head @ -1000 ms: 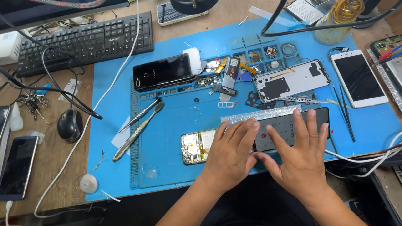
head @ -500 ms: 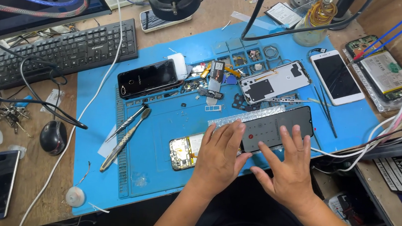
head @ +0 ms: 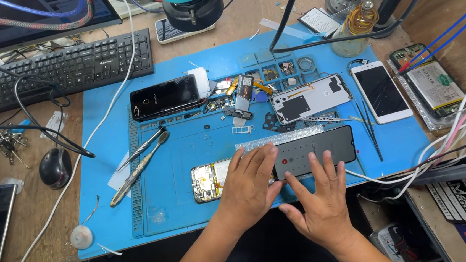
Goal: The person handles a disassembled smartphone on a blue mat, removes the battery, and wipes the internal chassis with a white cloth. They then reinsert the battery and continue wiping the device's interior.
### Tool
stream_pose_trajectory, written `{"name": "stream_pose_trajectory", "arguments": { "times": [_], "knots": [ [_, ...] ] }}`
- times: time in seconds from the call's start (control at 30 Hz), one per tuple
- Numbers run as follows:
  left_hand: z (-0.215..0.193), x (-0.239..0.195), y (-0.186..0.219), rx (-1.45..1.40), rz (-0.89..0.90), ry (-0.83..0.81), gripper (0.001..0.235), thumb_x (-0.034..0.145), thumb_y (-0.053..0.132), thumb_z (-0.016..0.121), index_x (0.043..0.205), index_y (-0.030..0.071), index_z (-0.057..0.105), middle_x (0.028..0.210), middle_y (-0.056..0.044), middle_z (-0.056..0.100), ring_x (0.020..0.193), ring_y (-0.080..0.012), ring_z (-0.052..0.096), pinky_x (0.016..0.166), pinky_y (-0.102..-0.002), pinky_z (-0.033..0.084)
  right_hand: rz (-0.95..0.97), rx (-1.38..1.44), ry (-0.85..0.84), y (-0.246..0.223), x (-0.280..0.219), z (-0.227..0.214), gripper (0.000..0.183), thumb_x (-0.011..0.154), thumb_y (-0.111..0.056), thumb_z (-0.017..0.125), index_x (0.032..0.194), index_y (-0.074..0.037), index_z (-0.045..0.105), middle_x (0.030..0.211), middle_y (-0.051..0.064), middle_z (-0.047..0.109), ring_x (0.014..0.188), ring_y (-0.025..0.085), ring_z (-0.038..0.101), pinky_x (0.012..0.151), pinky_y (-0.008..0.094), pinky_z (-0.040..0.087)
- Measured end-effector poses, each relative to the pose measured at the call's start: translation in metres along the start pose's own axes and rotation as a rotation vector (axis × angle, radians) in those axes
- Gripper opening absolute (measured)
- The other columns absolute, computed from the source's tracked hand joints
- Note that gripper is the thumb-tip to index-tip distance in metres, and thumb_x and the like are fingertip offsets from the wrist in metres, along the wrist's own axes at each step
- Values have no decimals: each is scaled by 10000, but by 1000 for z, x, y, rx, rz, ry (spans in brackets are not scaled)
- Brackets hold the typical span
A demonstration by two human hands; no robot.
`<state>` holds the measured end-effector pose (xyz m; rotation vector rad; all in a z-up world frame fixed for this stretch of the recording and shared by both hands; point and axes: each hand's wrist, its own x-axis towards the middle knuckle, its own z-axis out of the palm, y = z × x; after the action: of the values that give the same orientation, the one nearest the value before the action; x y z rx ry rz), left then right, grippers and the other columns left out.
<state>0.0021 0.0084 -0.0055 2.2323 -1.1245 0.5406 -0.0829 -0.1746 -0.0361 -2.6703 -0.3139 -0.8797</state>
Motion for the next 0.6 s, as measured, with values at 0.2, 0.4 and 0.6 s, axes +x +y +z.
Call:
{"name": "stream_pose_trajectory", "arguments": {
  "times": [0.2,0.4,0.6],
  "knots": [
    [2,0,0,-18,-16,6,922,863,155,864,1563,99,266,1513,-163,533,1356,-328,581,1171,-614,391,-35,-6,-4,-3,14,6,727,999,-722,322,1507,-240,518,1685,228,208,1592,452,127,1274,676,86],
    [2,-1,-1,-21,-12,11,878,913,191,809,1579,99,244,1513,-161,529,1350,-329,579,1179,-617,377,-30,33,53,-9,19,2,683,1012,-672,383,1468,-192,552,1662,235,262,1583,458,165,1276,677,101],
    [0,2,1,0,-14,10,926,903,219,866,1577,101,242,1514,-159,535,1348,-320,588,1168,-603,398,-129,124,180,-17,-4,-13,170,925,-286,666,959,-135,737,980,49,669,917,218,661,989,480,470]
  ]
}}
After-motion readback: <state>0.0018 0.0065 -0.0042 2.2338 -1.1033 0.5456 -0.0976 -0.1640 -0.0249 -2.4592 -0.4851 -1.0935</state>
